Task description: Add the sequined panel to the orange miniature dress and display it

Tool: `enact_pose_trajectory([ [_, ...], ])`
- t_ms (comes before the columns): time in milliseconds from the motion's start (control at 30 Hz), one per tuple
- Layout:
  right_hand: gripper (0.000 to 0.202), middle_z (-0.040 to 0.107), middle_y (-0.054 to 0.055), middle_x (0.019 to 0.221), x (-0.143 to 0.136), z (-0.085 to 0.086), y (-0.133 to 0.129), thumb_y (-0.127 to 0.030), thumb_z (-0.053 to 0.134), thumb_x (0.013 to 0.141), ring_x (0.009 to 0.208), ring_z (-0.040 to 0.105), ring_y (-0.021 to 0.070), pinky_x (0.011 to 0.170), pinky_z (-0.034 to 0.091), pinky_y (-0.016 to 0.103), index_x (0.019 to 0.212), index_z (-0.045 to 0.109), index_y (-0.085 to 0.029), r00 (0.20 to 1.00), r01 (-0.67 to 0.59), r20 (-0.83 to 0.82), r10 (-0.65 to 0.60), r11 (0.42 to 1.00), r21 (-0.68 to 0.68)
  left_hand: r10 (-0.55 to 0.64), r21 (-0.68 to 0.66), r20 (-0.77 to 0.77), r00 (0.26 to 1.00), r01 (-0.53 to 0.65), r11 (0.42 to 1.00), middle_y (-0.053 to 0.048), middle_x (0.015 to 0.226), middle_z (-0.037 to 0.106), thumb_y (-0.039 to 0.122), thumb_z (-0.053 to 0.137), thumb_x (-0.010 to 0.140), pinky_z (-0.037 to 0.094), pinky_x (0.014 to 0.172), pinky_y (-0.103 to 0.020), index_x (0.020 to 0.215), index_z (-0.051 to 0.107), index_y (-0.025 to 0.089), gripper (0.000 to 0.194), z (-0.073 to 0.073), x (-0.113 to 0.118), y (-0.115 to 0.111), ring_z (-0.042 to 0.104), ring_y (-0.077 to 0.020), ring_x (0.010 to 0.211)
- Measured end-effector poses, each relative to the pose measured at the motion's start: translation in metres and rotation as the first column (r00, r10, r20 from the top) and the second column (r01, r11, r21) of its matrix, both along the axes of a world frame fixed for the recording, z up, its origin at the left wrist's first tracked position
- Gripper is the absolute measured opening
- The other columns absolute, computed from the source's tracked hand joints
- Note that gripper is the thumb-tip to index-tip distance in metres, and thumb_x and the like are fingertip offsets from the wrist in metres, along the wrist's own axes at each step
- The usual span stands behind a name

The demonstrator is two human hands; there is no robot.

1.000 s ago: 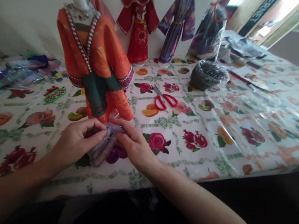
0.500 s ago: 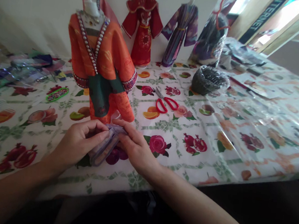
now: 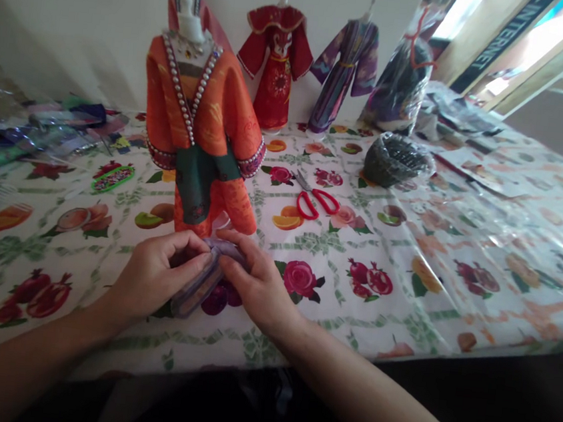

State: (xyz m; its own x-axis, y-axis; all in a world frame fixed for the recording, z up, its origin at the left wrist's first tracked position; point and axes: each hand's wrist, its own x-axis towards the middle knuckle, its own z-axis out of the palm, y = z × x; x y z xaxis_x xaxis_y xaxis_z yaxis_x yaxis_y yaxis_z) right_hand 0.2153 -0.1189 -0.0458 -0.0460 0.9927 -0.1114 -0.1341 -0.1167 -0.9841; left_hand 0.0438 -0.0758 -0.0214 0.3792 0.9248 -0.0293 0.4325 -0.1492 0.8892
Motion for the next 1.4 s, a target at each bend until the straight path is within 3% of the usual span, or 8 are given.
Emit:
enact_pose_trajectory([
  [367, 0.031, 0.068, 0.003, 0.110, -0.0003, 0.0016, 0.0045, -0.026, 0.059, 0.090, 0.097, 0.064, 0.0175, 0.085, 0.051, 0.032, 0.121, 0.065, -0.025, 0.991, 0.022, 0.128, -0.031, 0.997, 0.071, -0.021, -0.001, -0.068, 0.997, 0.021, 1.000, 0.000, 0.079, 0.072, 0.035, 0.060, 0.089, 0.051, 0.065, -0.026, 0.086, 0.066, 0.021, 0.015, -0.0043, -0.0002, -0.0016, 0.066, -0.0145, 0.069],
  [500, 0.031, 0.069, 0.003, 0.109, -0.0003, 0.0026, 0.0034, -0.028, 0.059, 0.091, 0.093, 0.064, 0.0169, 0.082, 0.051, 0.031, 0.121, 0.065, -0.025, 0.983, 0.034, 0.179, -0.050, 0.995, 0.092, -0.017, -0.007, -0.078, 0.997, 0.016, 1.000, -0.001, 0.081, 0.073, 0.036, 0.060, 0.089, 0.051, 0.065, -0.027, 0.087, 0.066, 0.021, 0.016, -0.0049, -0.0002, -0.0013, 0.066, -0.0156, 0.070],
  [633, 0.032, 0.069, 0.003, 0.098, -0.0015, 0.0017, 0.0034, -0.031, 0.061, 0.090, 0.080, 0.063, 0.0152, 0.072, 0.052, 0.029, 0.121, 0.065, -0.023, 0.991, 0.032, 0.129, -0.038, 0.998, 0.052, -0.019, -0.026, -0.086, 0.996, 0.016, 1.000, 0.000, 0.080, 0.072, 0.036, 0.060, 0.089, 0.051, 0.063, -0.027, 0.087, 0.066, 0.022, 0.016, -0.0049, 0.0006, -0.0015, 0.066, -0.0154, 0.068],
  [833, 0.032, 0.069, 0.003, 0.108, -0.0007, 0.0022, 0.0048, -0.023, 0.059, 0.087, 0.093, 0.064, 0.0167, 0.080, 0.052, 0.030, 0.119, 0.066, -0.024, 0.987, 0.024, 0.156, -0.035, 0.997, 0.075, -0.017, -0.021, -0.111, 0.994, 0.014, 1.000, 0.001, 0.074, 0.070, 0.037, 0.059, 0.088, 0.049, 0.061, -0.027, 0.085, 0.066, 0.021, 0.017, -0.0029, 0.0021, -0.0016, 0.064, -0.0143, 0.064],
  [1400, 0.032, 0.072, 0.002, 0.098, -0.0021, -0.0053, 0.0059, -0.030, 0.066, 0.084, 0.081, 0.066, 0.0142, 0.070, 0.053, 0.026, 0.115, 0.070, -0.022, 0.992, 0.096, 0.082, -0.098, 0.995, 0.037, 0.006, 0.059, -0.150, 0.989, 0.003, 0.998, -0.001, 0.083, 0.075, 0.037, 0.059, 0.089, 0.052, 0.067, -0.029, 0.090, 0.069, 0.023, 0.018, -0.0062, 0.0019, -0.0054, 0.069, -0.0170, 0.072],
])
